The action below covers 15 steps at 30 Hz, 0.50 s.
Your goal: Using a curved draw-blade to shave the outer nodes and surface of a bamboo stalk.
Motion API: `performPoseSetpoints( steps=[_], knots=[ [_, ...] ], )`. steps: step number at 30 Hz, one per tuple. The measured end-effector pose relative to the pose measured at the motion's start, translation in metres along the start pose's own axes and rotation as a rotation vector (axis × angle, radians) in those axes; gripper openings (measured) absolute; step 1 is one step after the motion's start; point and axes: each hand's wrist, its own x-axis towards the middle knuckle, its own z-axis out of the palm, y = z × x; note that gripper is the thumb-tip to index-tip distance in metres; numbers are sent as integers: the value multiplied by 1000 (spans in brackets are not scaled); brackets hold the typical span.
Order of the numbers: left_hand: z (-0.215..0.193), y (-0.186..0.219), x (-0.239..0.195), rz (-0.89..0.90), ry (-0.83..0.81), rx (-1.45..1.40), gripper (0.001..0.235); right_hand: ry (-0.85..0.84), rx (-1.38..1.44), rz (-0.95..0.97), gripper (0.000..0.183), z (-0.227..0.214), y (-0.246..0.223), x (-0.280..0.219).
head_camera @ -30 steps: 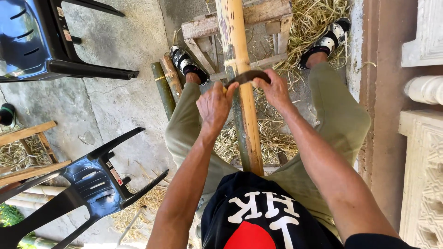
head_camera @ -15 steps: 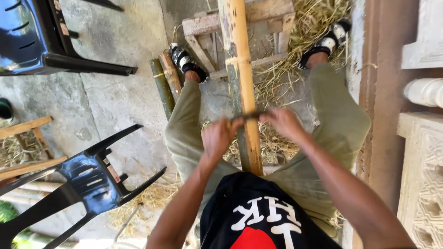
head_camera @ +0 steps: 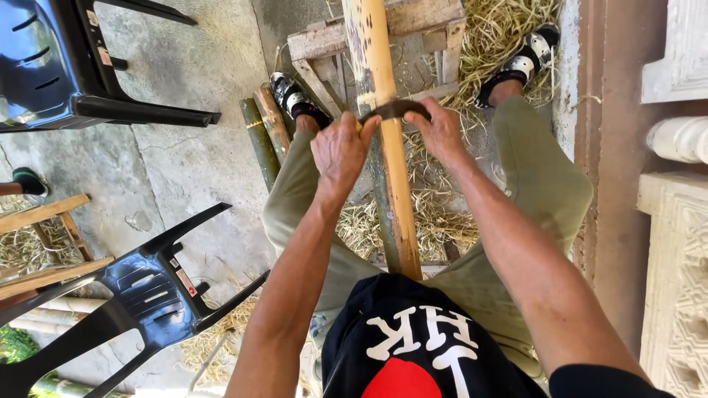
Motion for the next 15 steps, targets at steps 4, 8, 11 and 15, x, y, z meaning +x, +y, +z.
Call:
performPoseSetpoints(
  steps=[4, 8, 11, 15],
  knots=[
    [-5, 8, -35, 49, 39, 94, 48, -36, 66, 16, 58, 3, 5, -43],
    [3, 7, -88, 12, -86, 40, 47, -110, 5, 126, 52, 7, 19, -92],
    [8, 10, -148, 36, -105, 15, 46, -207, -80, 179, 47, 13, 56, -149],
    [-1, 5, -211, 29, -312, -81, 45, -862, -393, 411, 47, 7, 106, -210]
  ],
)
